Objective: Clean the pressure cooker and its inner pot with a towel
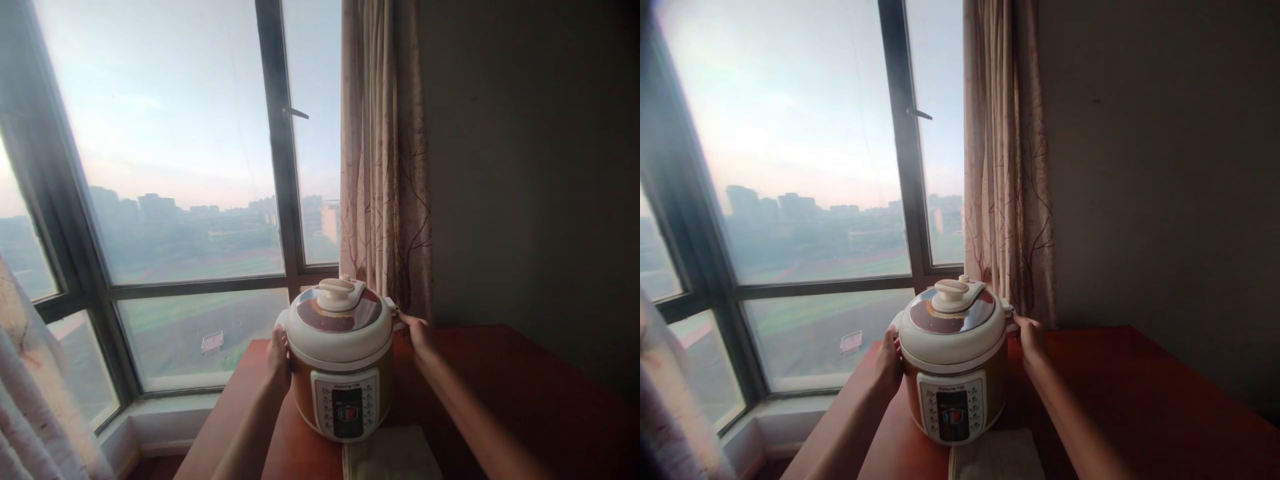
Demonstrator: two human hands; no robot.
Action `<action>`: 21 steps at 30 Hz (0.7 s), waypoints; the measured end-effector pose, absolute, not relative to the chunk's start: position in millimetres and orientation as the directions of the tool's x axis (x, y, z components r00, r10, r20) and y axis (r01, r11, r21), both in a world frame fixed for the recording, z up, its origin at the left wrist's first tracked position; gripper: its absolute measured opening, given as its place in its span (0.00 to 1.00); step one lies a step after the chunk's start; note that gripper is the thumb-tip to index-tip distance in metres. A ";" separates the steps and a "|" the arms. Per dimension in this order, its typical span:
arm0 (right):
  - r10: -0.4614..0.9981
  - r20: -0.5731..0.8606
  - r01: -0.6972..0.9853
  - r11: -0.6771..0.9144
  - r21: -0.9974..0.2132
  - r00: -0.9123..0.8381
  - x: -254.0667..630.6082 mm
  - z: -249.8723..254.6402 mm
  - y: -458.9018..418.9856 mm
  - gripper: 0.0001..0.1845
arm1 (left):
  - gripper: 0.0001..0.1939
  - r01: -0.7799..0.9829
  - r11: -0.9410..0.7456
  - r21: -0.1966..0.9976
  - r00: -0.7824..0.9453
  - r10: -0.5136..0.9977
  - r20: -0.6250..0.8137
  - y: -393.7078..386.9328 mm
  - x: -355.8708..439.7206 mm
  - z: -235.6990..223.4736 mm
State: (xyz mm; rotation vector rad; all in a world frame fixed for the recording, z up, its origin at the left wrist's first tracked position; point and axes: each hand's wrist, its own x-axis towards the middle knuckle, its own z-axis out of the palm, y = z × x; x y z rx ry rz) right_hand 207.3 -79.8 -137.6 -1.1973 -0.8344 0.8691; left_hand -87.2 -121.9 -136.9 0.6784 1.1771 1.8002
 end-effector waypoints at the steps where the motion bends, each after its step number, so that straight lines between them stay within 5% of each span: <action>1: 0.893 0.054 -0.132 0.125 -0.983 0.447 215.0 -138.0 -78.8 0.16 | 0.21 -0.376 -0.180 0.909 -0.468 0.884 -0.018 -121.6 -79.0 -136.7; 14: 0.914 0.002 -0.237 0.107 -0.965 0.407 258.9 -139.4 -92.9 0.14 | 0.25 -0.366 -0.151 0.918 -0.310 0.950 0.033 -132.4 -46.3 -137.8; 21: 0.964 0.008 -0.238 0.074 -0.969 0.267 257.8 -162.2 -147.0 0.23 | 0.24 -0.281 -0.046 0.959 -0.455 0.886 -0.091 -180.3 -41.6 -202.3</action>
